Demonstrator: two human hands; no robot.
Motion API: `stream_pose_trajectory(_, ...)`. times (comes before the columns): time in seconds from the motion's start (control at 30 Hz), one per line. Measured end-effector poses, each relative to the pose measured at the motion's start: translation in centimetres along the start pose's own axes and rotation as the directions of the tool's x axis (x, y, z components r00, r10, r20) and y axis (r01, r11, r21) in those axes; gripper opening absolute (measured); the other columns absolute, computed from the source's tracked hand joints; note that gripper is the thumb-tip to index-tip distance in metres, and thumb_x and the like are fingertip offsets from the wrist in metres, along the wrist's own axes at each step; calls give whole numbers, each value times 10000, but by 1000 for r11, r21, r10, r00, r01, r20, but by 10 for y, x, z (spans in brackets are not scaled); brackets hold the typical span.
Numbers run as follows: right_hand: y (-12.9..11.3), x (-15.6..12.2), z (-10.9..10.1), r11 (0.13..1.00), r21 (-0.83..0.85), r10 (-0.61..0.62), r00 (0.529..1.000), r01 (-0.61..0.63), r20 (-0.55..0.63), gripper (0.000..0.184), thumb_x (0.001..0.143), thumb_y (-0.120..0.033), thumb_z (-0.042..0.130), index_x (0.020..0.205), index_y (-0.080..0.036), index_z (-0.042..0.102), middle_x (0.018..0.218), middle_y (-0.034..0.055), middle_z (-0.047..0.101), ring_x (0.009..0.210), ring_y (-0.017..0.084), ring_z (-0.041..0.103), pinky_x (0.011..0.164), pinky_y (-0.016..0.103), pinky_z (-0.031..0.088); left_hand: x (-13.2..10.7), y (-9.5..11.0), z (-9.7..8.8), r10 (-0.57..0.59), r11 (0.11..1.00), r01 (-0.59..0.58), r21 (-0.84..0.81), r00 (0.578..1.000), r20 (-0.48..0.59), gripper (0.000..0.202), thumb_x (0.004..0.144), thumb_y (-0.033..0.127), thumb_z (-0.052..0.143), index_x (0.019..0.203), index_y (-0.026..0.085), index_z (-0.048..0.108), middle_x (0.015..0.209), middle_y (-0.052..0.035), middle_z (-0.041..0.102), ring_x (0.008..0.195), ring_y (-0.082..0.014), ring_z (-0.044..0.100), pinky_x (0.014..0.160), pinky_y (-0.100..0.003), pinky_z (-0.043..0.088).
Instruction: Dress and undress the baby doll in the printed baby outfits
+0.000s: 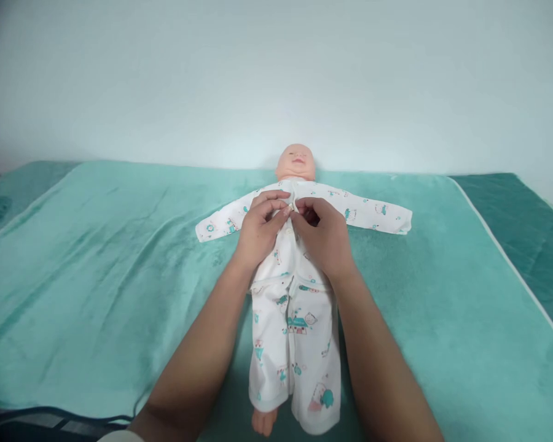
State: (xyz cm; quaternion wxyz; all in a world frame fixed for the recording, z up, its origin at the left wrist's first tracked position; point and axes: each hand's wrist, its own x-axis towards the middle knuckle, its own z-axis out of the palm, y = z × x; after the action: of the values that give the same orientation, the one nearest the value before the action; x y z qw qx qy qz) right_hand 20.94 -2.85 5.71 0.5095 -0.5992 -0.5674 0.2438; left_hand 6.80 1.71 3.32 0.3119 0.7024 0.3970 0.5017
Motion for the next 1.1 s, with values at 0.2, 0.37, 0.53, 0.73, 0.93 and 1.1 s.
stream_pose_trajectory(0.2,2,2,-3,1000,19,6,998,-8,55,230,782,-264,670,992,-172,696,838,5,637,722,125,537,702,272,436,0,-1,0,21,1000,-22,17,999,28,121,936,228,611,848,218,692,1230,-49,673,1210,-215,586,1112,-428,435)
stream_pose_trajectory(0.37,3,3,-3,999,29,19,997,-21,77,236,766,-259,662,984,-171,678,836,-5,609,692,111,499,668,258,417,0,1,-1,40,996,-44,80,998,53,130,945,201,574,847,217,658,1225,-48,668,1202,-210,581,1100,-409,433)
stream_pose_trajectory(0.53,4,3,-2,1000,18,7,996,-9,86,295,763,-277,671,1039,-174,657,848,-1,631,708,120,528,683,263,435,0,5,-1,41,988,-52,147,996,74,145,956,206,544,858,221,650,1251,-52,651,1217,-223,556,1100,-428,417)
stream_pose_trajectory(0.73,2,2,-3,998,-59,-3,993,10,114,274,788,-278,658,1045,-182,656,818,7,661,702,135,563,672,270,441,0,9,0,-3,988,-10,153,996,87,224,987,268,509,818,214,646,1276,-57,637,1237,-226,541,1108,-437,408)
stream_pose_trajectory(0.93,-3,0,-3,990,-130,-37,991,54,128,237,805,-225,627,1038,-195,658,809,2,685,688,137,585,667,275,440,0,12,1,-49,988,35,149,995,85,188,952,252,567,797,212,665,1284,-61,628,1262,-242,530,1096,-445,421)
stream_pose_trajectory(1.1,-5,-1,-4,980,-184,-53,988,79,142,295,828,-241,639,1118,-198,614,833,5,692,709,152,602,677,290,445,2,8,-1,-67,996,62,68,994,85,205,943,216,563,771,210,675,1255,-47,641,1238,-219,558,1120,-426,412)
